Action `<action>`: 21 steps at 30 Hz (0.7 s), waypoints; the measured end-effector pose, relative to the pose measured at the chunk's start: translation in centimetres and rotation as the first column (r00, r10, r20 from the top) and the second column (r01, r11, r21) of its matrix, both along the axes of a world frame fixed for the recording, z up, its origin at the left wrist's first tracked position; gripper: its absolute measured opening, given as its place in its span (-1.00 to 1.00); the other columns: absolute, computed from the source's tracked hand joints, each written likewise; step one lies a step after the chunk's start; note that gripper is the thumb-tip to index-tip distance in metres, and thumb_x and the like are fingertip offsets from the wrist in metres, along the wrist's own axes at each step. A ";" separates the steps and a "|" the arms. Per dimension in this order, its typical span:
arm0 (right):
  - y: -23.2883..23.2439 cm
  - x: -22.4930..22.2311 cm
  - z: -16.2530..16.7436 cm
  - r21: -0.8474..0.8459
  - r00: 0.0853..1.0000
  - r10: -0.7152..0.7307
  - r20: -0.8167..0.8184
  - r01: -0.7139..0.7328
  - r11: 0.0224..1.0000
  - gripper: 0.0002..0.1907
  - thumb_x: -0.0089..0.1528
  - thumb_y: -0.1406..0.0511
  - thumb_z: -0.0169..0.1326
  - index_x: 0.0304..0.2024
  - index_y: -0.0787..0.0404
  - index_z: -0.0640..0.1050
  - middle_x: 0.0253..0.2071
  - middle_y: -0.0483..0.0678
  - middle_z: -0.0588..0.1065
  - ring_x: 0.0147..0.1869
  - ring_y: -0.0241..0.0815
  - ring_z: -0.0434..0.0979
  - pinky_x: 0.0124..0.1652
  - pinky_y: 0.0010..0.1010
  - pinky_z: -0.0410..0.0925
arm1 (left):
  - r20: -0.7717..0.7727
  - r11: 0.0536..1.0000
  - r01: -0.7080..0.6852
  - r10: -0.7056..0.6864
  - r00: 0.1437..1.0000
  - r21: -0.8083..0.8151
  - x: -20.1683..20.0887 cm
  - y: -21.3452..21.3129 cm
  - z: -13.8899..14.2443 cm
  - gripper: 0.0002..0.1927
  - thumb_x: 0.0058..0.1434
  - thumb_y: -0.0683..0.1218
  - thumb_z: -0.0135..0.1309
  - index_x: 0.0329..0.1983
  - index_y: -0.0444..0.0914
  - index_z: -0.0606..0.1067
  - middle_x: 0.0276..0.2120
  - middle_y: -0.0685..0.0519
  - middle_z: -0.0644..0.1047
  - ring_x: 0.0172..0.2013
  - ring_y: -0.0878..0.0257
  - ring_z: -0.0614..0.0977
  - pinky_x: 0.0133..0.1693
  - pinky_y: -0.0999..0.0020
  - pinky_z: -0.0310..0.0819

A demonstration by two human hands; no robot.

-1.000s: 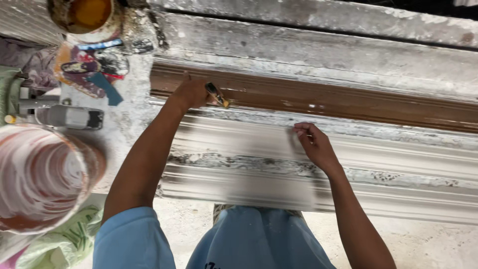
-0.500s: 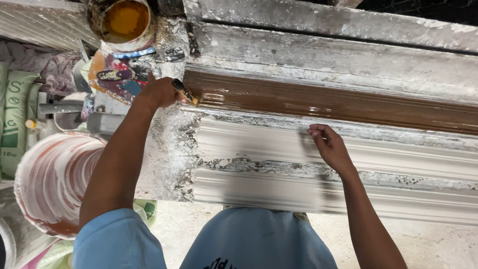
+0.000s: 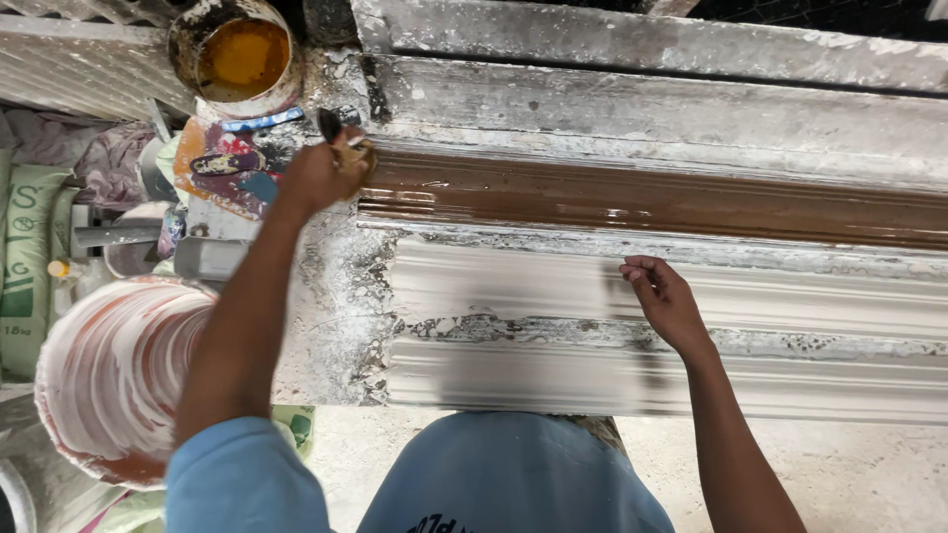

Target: The person rinses a sponge at a tap, wipes dust off plaster molding strips with a cloth, and uses a brush to apply brown stain along the strips. They then fill a pink cup with water from the tap and scoop white powder from a bag into a bowl to prepare the coating mixture.

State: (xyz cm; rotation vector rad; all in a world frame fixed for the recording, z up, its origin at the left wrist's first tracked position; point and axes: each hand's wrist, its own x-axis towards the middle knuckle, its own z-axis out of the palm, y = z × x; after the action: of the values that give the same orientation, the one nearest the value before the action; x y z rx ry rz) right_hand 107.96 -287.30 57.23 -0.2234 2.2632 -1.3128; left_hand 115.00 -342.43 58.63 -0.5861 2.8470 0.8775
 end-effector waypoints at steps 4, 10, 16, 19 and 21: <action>1.9 0.6 -0.1 0.015 0.999 -0.030 0.012 0.030 0.999 -0.66 0.40 0.24 -0.01 0.16 0.28 0.49 0.02 -0.03 0.59 0.14 -0.25 0.56 0.12 -0.39 0.41 | -0.328 0.990 -0.052 0.092 0.940 0.129 -2.6 7.2 -2.5 -0.70 0.24 0.03 0.16 -0.08 -0.25 0.62 -0.39 -0.13 0.66 -0.39 0.03 0.73 -0.25 0.14 0.62; 5.7 1.4 0.2 0.014 0.995 -0.100 0.019 0.100 0.995 -0.66 0.40 0.23 -0.01 0.15 0.29 0.49 0.01 -0.02 0.60 0.13 -0.25 0.57 0.11 -0.40 0.41 | -0.428 0.978 0.001 0.091 0.899 0.209 -7.0 18.5 -3.0 -0.64 0.21 0.01 0.19 0.06 -0.14 0.64 -0.39 -0.14 0.66 -0.35 -0.04 0.71 -0.22 0.09 0.59; 13.2 2.0 0.7 -0.035 0.981 -0.193 -0.007 0.193 0.981 -0.65 0.40 0.22 -0.02 0.16 0.29 0.48 0.02 -0.04 0.60 0.11 -0.25 0.57 0.09 -0.42 0.42 | -0.490 0.957 0.081 0.068 0.869 0.277 -11.5 28.9 -2.3 -0.63 0.21 0.04 0.17 0.05 -0.17 0.62 -0.30 -0.15 0.67 -0.27 -0.08 0.72 -0.20 0.10 0.60; 18.9 2.3 0.6 -0.038 0.970 -0.237 -0.060 0.235 0.971 -0.65 0.41 0.22 -0.02 0.16 0.29 0.48 0.02 -0.03 0.60 0.12 -0.25 0.57 0.11 -0.42 0.42 | -0.401 0.946 0.077 0.058 0.914 0.314 -14.1 34.7 -1.9 -0.57 0.20 0.08 0.14 0.09 -0.17 0.59 -0.34 -0.13 0.67 -0.32 -0.03 0.73 -0.21 0.13 0.60; 23.5 2.3 0.1 -0.028 0.963 -0.259 -0.071 0.258 0.966 -0.65 0.41 0.23 -0.02 0.16 0.30 0.48 0.02 -0.02 0.60 0.13 -0.24 0.56 0.11 -0.41 0.41 | -0.350 0.949 0.071 0.044 0.936 0.307 -15.7 38.7 -1.8 -0.55 0.20 0.10 0.14 0.09 -0.19 0.58 -0.37 -0.12 0.67 -0.35 0.00 0.74 -0.21 0.14 0.60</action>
State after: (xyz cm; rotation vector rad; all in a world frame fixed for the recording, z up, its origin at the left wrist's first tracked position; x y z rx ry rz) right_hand 110.24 -263.82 57.34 0.0202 2.4062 -1.4788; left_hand 99.26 -303.72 56.80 -0.4004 2.9019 1.5397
